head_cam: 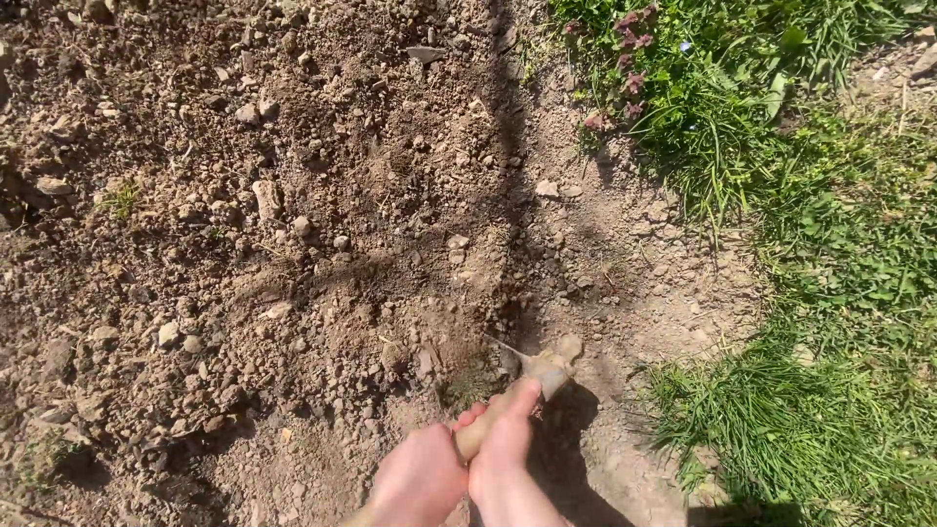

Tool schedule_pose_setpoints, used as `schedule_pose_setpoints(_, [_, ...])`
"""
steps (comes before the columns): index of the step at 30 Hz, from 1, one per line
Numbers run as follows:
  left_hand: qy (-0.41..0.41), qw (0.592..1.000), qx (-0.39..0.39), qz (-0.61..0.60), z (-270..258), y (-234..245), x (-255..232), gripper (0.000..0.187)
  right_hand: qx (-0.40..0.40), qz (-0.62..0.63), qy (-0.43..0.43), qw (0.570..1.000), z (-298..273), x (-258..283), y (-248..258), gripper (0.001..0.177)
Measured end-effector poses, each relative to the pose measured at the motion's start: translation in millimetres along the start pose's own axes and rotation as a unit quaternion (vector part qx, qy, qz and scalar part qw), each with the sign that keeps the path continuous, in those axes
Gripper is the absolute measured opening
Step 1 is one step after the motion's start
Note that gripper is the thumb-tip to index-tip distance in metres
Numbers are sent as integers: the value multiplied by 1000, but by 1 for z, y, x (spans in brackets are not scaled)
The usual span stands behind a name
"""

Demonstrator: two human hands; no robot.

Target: The person uses a small hand hoe to dig and loosen the soil in a garden bed. They repeatedly strike the ground and pull the tool backward to break up the earth, working along the edge of a grassy area.

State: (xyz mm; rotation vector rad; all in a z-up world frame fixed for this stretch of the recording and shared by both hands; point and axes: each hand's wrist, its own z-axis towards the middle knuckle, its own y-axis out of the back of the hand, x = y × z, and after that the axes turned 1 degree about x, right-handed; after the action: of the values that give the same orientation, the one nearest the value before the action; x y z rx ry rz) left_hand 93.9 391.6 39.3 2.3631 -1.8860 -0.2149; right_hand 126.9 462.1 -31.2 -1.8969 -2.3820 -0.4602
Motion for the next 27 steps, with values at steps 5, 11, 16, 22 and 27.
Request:
schedule_pose_setpoints(5, [-60,998,6,-29,-11,-6,-40,53,-25,25,59,998,-24,52,6,59])
schedule_pose_setpoints(11, [-195,980,35,-25,-4,-19,-124,49,-71,70,194,976,1,144,29,58])
schedule_pose_setpoints(16, [-197,980,37,14,41,-26,-118,32,-68,87,196,974,53,128,18,60])
schedule_pose_setpoints(22, [-60,998,23,-3,24,24,-22,46,-114,22,93,989,28,22,-27,69])
schedule_pose_setpoints(27, [-51,998,-11,-27,6,24,9,36,10,-22,123,992,-27,0,-29,62])
